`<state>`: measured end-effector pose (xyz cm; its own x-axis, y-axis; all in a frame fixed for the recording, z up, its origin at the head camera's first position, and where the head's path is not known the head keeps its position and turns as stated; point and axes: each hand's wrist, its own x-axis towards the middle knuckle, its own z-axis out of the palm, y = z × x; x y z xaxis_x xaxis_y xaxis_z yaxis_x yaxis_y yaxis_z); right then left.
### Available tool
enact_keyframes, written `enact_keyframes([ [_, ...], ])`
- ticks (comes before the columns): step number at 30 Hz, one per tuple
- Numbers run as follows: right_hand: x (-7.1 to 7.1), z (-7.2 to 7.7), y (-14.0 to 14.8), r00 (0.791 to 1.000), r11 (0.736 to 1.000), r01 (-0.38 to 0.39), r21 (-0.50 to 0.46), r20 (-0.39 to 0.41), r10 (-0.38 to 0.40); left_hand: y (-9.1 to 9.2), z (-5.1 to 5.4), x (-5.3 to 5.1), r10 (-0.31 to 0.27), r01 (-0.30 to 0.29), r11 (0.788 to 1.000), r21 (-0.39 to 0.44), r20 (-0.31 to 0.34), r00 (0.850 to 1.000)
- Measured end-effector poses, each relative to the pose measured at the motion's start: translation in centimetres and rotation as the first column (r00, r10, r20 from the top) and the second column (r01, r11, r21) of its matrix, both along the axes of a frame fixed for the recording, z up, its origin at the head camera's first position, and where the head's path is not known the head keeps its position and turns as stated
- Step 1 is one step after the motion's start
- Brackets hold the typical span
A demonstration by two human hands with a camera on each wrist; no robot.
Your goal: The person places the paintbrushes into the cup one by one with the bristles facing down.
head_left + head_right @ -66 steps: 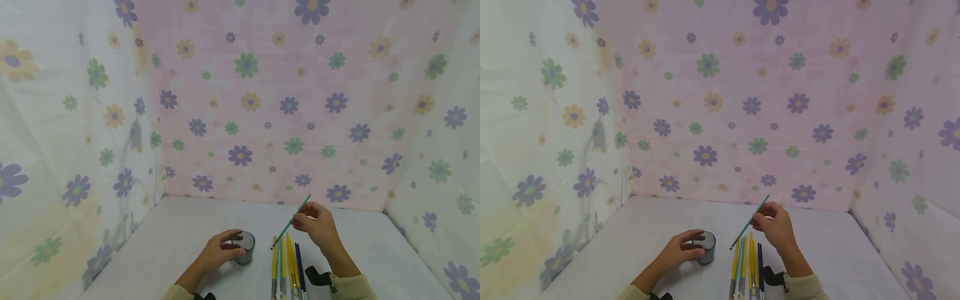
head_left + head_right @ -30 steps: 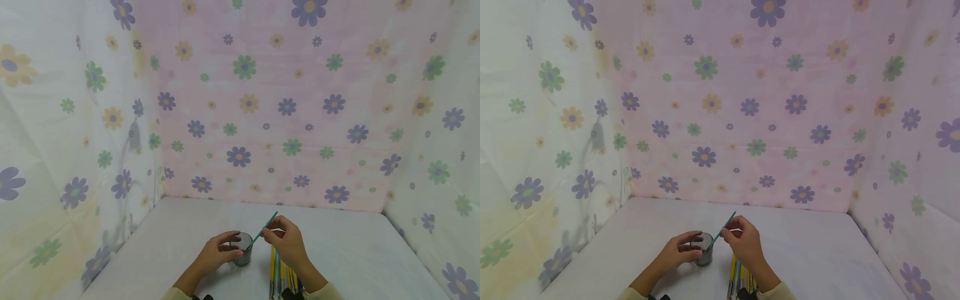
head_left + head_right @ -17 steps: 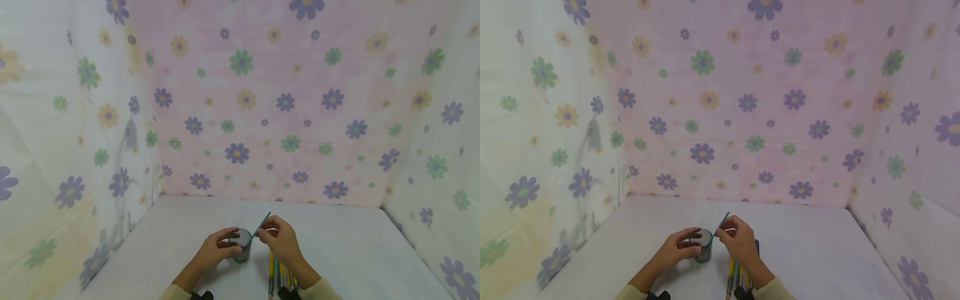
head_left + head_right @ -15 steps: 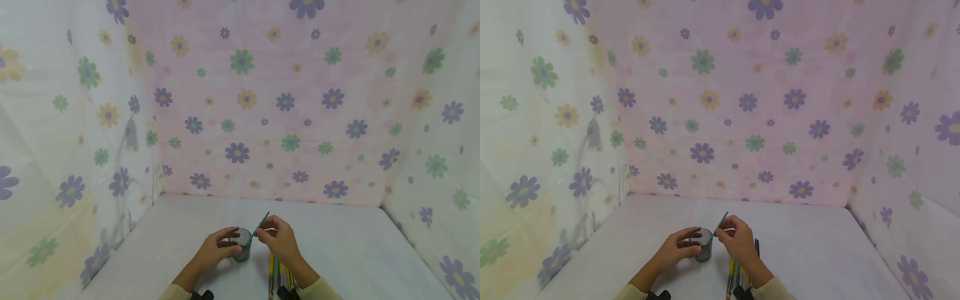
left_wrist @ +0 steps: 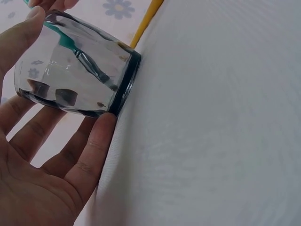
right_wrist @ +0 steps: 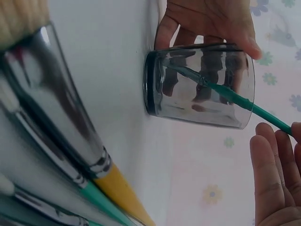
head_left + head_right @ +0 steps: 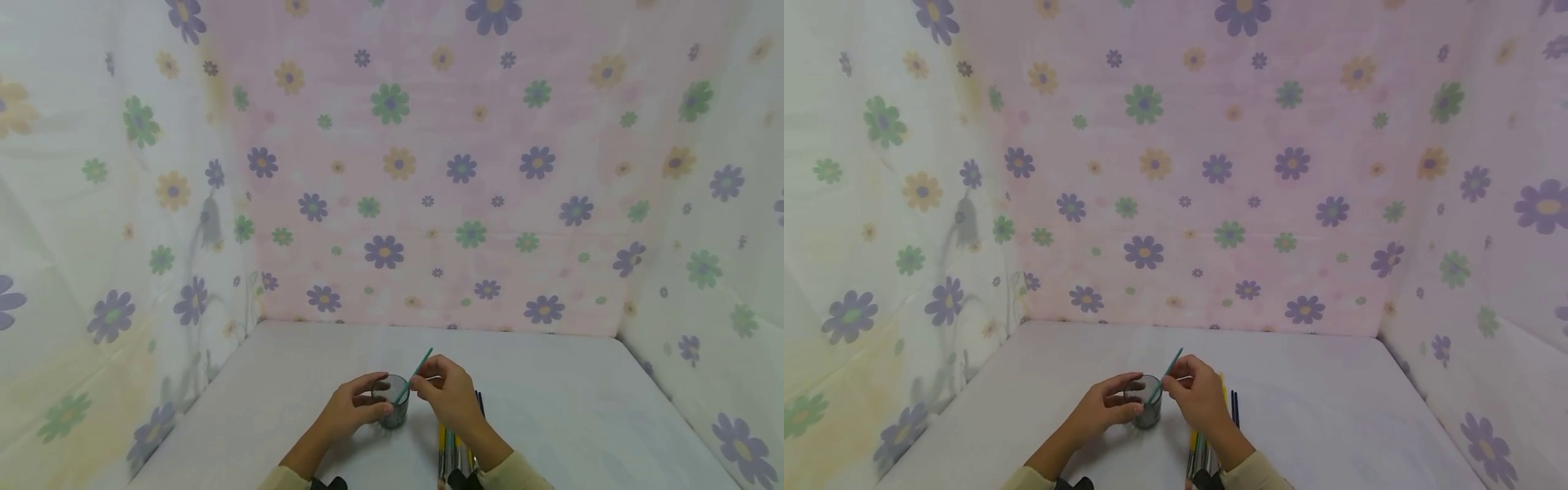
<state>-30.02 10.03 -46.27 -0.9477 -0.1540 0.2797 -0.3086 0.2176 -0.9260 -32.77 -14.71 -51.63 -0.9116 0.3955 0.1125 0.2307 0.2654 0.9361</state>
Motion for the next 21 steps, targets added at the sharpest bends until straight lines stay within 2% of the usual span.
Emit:
enact_keyframes([
  [8, 0.28, -0.01, 0.21, 0.999, 0.999, -0.002, -0.040, 0.039, 0.003, 0.07, 0.05, 0.35, -0.020, 0.020, 1.000, 0.021, 0.010, 1.000],
  [21, -0.22, -0.58, 0.31, 0.998, 0.998, -0.006, -0.055, 0.066, 0.009, -0.15, -0.21, 0.12, -0.040, 0.040, 0.998, 0.049, 0.013, 0.999],
])
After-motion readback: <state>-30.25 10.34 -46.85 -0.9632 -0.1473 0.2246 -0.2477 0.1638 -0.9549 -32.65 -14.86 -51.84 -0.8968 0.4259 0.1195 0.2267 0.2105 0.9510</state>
